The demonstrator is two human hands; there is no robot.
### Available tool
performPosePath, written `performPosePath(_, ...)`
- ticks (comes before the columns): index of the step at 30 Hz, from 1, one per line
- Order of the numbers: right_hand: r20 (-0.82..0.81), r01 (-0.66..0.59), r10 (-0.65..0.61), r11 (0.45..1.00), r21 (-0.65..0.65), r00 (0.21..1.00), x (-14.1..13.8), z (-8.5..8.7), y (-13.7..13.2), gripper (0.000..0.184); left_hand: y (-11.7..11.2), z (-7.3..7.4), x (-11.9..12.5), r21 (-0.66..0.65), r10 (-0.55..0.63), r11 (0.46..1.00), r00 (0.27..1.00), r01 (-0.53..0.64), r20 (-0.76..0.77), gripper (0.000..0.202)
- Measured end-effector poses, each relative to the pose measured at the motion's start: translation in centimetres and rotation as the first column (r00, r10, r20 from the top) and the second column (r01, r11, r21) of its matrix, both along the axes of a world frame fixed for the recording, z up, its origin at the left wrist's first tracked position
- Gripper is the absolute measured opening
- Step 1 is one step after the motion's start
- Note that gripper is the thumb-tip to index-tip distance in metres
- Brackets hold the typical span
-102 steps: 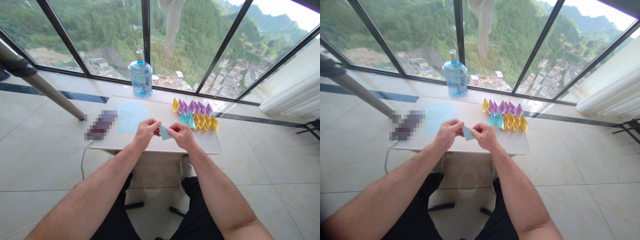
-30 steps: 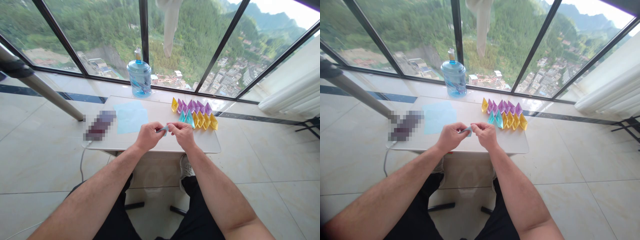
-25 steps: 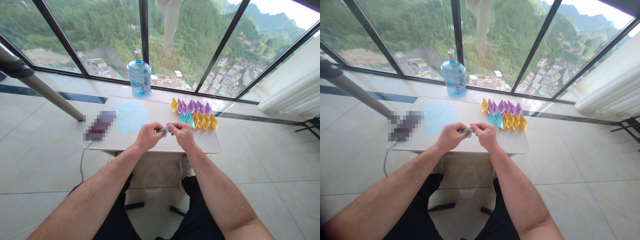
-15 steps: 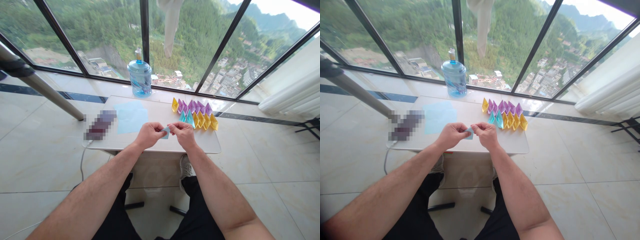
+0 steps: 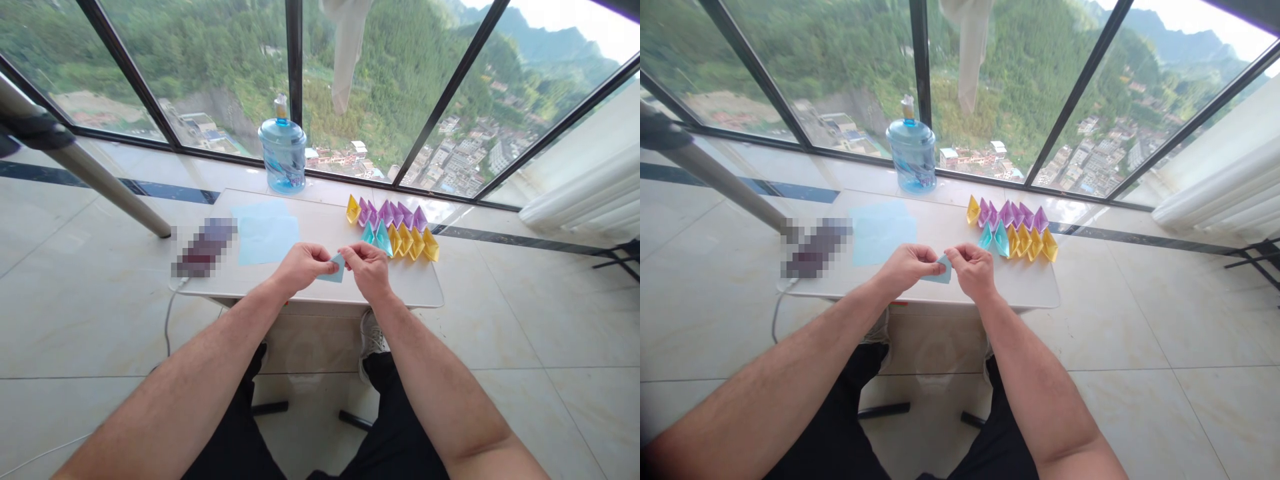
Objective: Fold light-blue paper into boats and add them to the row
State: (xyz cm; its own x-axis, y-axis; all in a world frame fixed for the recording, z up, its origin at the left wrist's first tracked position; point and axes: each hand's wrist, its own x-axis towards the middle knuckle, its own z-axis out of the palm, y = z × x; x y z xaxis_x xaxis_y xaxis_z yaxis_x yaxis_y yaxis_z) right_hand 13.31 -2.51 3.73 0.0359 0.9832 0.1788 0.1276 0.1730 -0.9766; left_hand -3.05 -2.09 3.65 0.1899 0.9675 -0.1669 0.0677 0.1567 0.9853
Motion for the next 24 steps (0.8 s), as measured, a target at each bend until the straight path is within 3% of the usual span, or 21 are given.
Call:
performPosePath(3,0.055,-0.071,0.071,0.997,-0.016,0.996,-0.13,-0.21,0.07,0.03,-0.02,-0.14,-0.1,0.022,0.019,1.0,1.0,-0.019,0.018,0.037)
performPosePath(8,0.085,-0.047,0.048,0.999,-0.015,0.995,-0.06,-0.16,0.09,0.04,-0.2,-0.32,-0.19,0.096,0.007,0.995,0.999,-0.002,-0.053,0.034)
performPosePath(13,0.084,-0.037,0.038,0.999,-0.017,0.996,0.24,-0.23,-0.03,0.035,-0.3,-0.33,-0.04,0.095,-0.01,0.995,0.995,0.019,-0.098,0.031)
performPosePath(20,-0.009,-0.01,0.01,1.0,-0.02,1.0,0.15,-0.14,0.04,0.025,-0.37,-0.29,0.1,0.01,-0.037,0.999,0.999,0.037,-0.039,0.031)
performPosePath(24,-0.01,0.009,-0.01,0.999,-0.04,1.0,0.61,-0.1,0.43,0.028,-0.59,-0.27,0.06,0.075,-0.058,0.995,0.99,0.068,-0.128,0.032)
